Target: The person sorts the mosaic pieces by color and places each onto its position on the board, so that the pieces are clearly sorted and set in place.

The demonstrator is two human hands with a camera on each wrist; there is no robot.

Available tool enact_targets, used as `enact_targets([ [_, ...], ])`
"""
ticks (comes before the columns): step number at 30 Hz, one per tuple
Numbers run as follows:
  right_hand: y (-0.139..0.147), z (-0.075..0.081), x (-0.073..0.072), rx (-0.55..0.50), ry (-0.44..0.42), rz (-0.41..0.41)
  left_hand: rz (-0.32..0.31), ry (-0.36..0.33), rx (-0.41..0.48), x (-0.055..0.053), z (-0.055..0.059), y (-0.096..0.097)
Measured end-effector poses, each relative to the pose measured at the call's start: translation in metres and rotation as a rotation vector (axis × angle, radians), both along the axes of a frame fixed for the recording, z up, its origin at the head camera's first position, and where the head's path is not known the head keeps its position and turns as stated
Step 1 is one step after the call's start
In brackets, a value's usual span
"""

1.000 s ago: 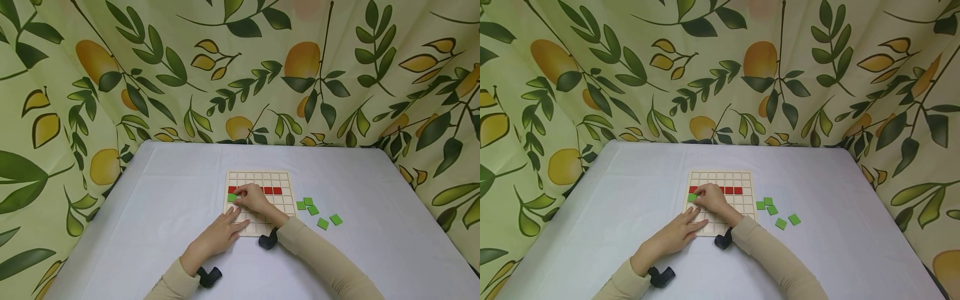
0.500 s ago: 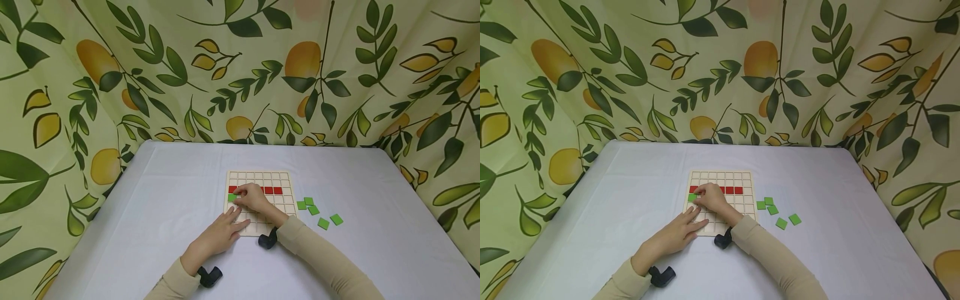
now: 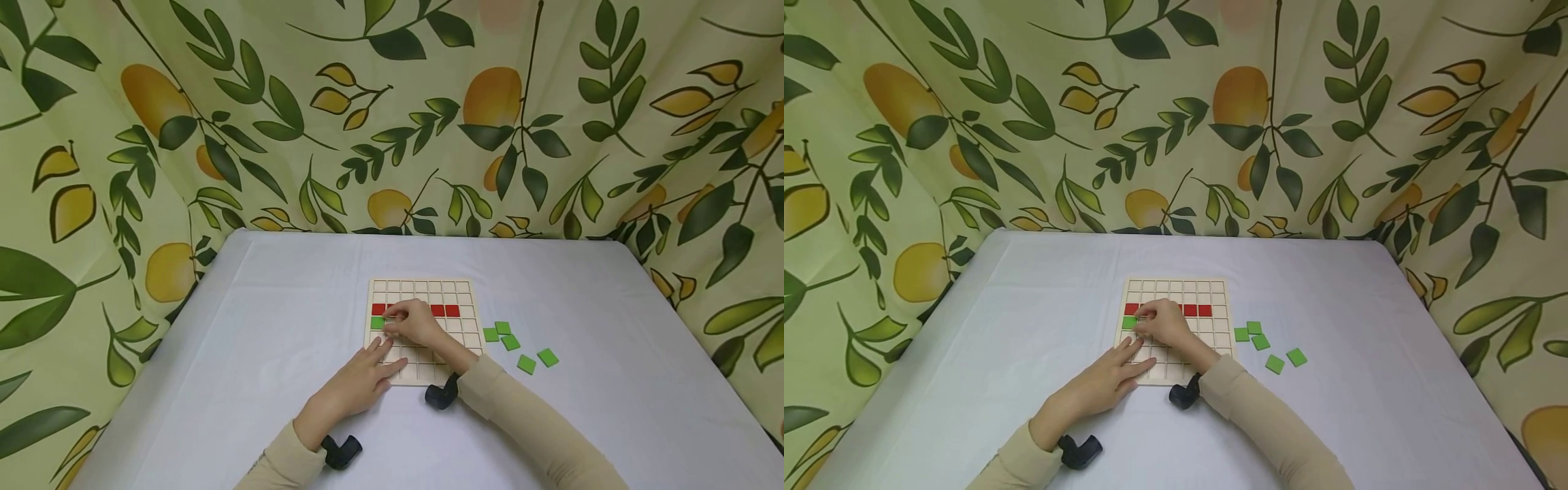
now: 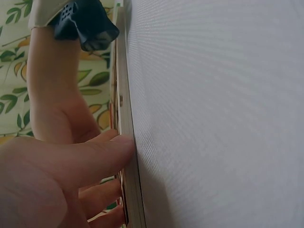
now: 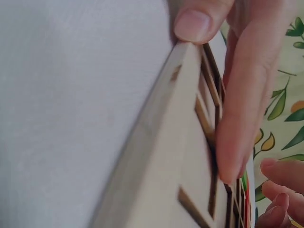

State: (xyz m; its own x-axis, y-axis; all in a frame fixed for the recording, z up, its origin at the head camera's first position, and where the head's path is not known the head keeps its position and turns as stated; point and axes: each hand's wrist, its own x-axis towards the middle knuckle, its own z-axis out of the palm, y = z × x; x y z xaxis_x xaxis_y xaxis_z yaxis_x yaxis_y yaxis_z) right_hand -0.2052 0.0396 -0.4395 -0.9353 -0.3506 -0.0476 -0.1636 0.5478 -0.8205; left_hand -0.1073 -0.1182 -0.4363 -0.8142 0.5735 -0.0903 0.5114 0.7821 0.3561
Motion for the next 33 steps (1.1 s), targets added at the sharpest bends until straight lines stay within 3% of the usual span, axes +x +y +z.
enact_targets([
  [8,0.01,0.006,0.002,-0.039,-0.051,-0.046,0.004,0.001,0.006,0.0,0.0,0.001],
  [19,0.024,0.016,0.006,-0.078,-0.084,-0.05,0.013,-0.008,0.019,0.0,0.0,0.001],
  [33,0.049,0.015,0.014,-0.11,-0.1,-0.09,0.018,-0.02,0.022,0.001,0.001,0.001],
])
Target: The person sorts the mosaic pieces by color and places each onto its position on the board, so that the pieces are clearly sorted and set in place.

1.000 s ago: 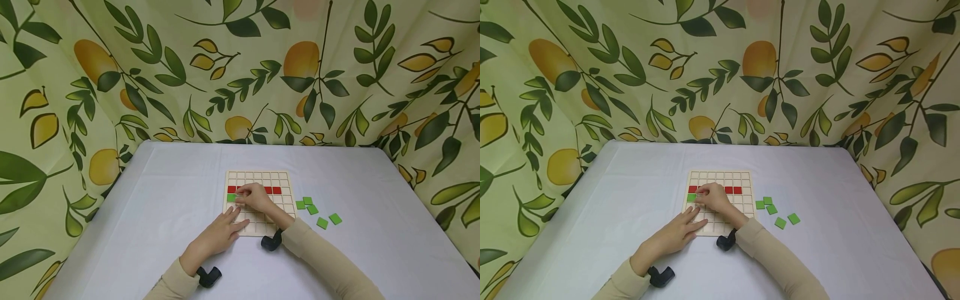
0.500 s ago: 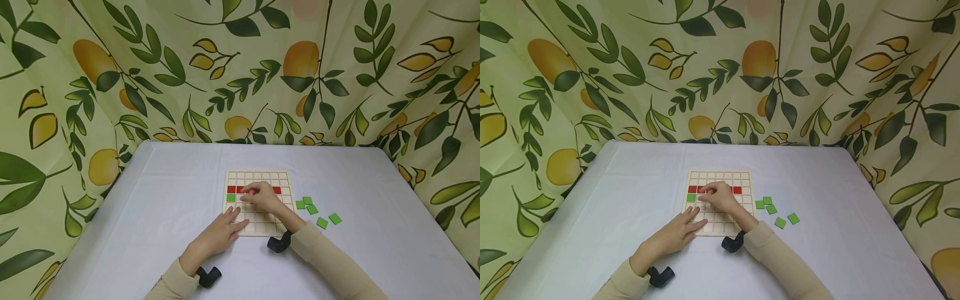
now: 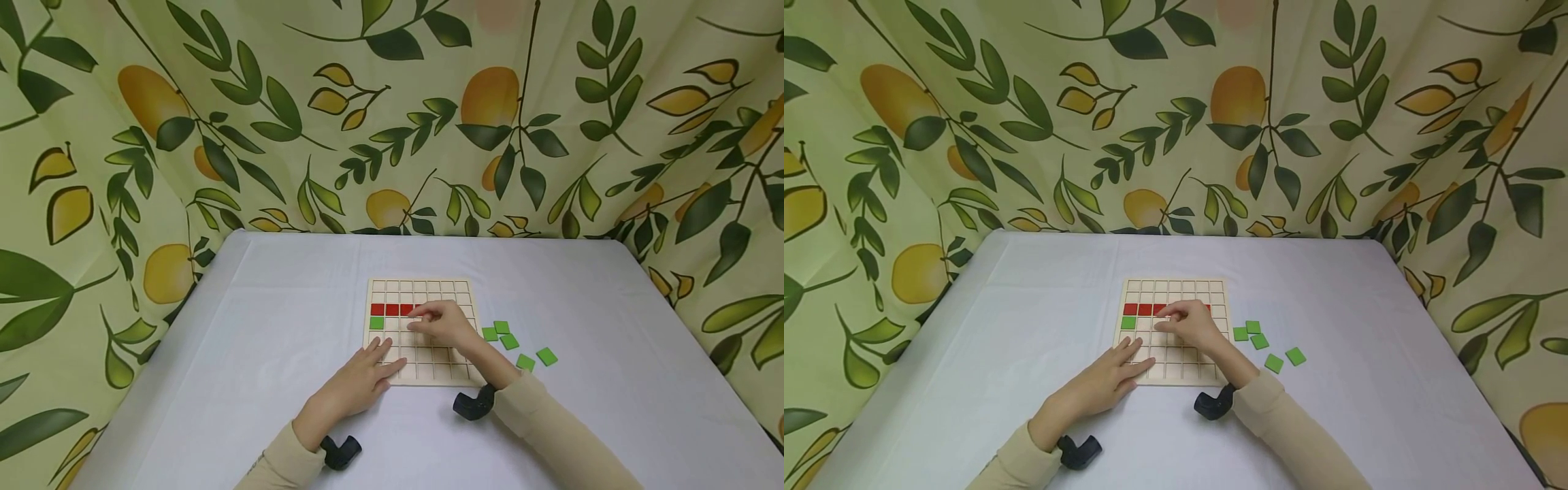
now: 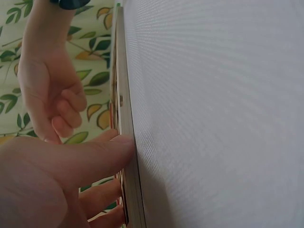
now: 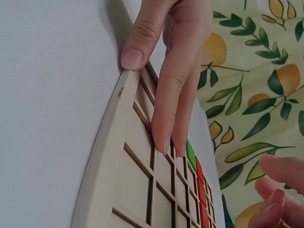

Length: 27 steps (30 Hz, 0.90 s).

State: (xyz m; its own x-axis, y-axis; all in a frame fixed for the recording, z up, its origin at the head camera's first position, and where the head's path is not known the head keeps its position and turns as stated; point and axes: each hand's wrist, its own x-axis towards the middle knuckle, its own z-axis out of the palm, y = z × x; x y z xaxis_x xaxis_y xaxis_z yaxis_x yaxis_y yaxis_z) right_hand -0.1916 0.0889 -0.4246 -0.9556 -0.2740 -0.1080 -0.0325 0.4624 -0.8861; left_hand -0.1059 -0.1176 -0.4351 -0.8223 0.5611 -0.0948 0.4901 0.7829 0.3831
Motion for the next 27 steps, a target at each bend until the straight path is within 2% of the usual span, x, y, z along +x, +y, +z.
enact_targets([
  [6,0.012,0.001,0.004,-0.03,-0.014,-0.001,0.004,-0.009,0.007,0.001,0.002,0.0],
  [18,0.034,0.0,0.009,-0.024,-0.042,-0.045,0.012,-0.012,0.01,0.001,0.001,0.001],
  [27,0.053,0.007,0.015,-0.049,-0.061,-0.084,0.018,-0.008,0.007,0.001,0.0,0.002],
])
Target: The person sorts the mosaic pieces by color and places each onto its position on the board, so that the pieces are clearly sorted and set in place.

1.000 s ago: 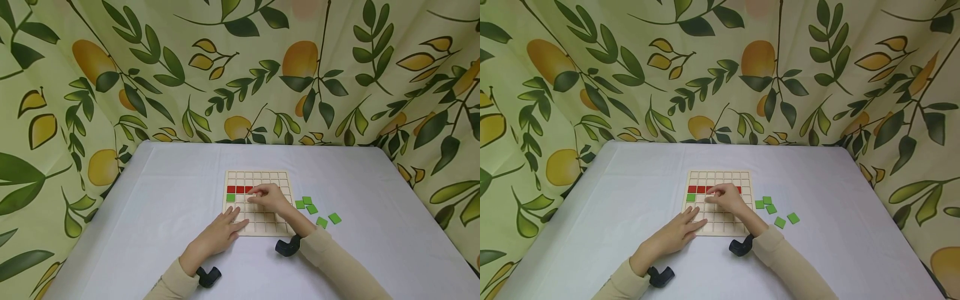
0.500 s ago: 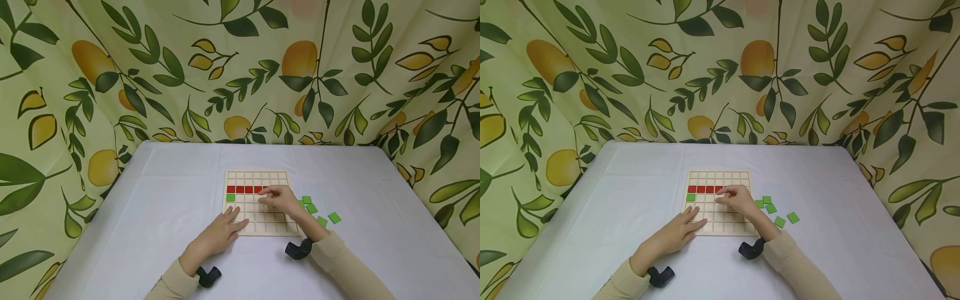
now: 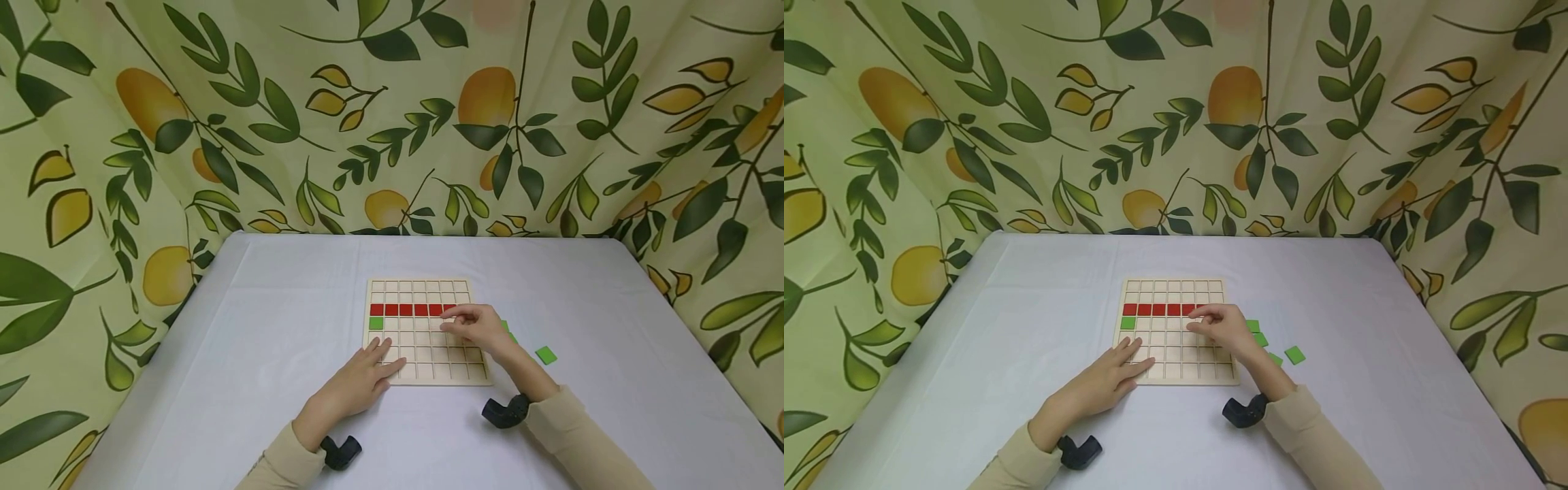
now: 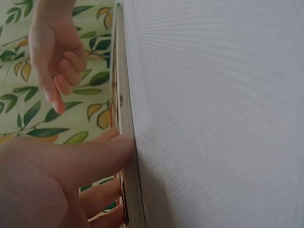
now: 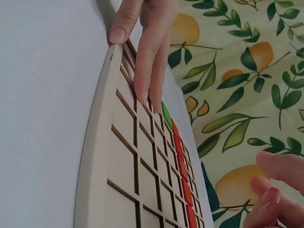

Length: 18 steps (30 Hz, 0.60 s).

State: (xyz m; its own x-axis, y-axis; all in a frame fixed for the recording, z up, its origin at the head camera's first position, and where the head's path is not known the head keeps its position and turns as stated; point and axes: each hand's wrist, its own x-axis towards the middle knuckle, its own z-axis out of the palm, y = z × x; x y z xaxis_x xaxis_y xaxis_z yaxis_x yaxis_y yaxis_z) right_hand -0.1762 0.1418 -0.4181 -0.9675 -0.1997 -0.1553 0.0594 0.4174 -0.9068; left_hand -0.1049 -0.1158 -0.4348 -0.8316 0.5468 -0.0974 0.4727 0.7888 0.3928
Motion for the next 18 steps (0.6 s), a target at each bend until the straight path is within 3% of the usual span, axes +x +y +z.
enact_targets([
  [18,0.04,0.003,0.009,0.016,0.001,-0.057,0.006,-0.017,0.016,0.0,-0.001,-0.001],
])
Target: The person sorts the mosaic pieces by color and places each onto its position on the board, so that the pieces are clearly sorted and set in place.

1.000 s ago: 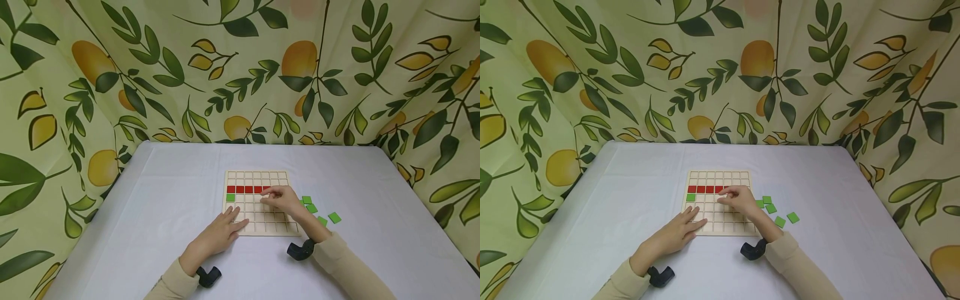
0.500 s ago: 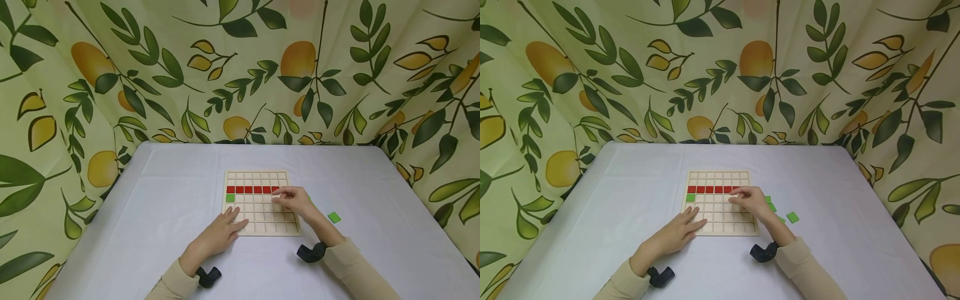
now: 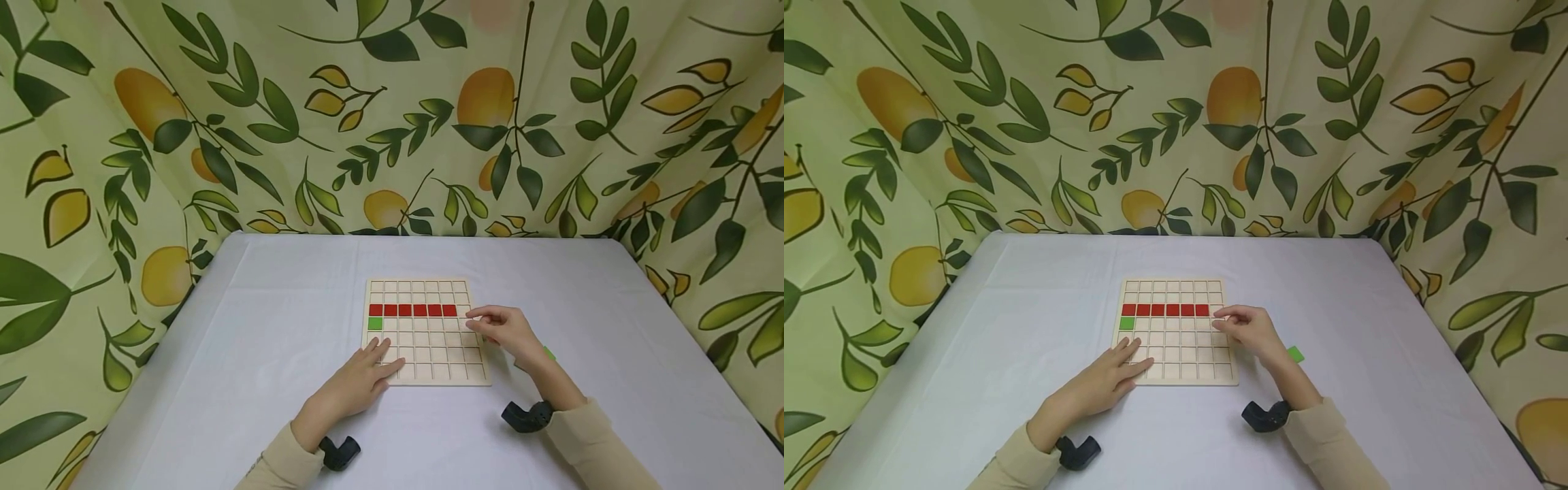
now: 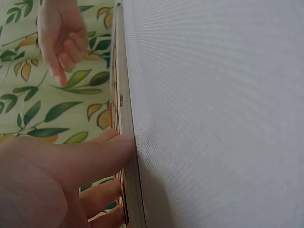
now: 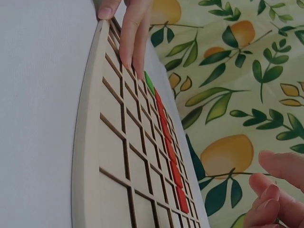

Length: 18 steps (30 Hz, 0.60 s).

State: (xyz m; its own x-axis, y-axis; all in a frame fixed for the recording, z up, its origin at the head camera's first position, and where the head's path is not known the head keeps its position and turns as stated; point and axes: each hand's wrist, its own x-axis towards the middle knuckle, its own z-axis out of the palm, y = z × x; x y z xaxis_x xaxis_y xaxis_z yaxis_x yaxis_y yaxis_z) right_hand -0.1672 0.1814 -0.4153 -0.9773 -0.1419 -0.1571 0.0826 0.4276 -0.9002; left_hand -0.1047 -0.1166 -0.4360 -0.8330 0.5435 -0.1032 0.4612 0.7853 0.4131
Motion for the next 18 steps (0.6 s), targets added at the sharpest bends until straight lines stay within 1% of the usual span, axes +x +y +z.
enact_targets([
  [5,0.008,0.003,0.002,-0.001,-0.009,-0.02,0.001,0.0,0.002,0.0,0.001,0.0],
  [8,0.013,0.003,0.002,0.001,0.001,-0.023,0.002,-0.004,0.005,0.0,0.001,0.0],
  [13,0.024,0.002,0.002,0.043,0.019,-0.024,-0.004,-0.003,0.004,0.0,0.002,0.0],
  [18,0.034,0.002,0.002,0.101,0.011,-0.019,-0.007,0.004,0.002,0.0,0.001,0.0],
])
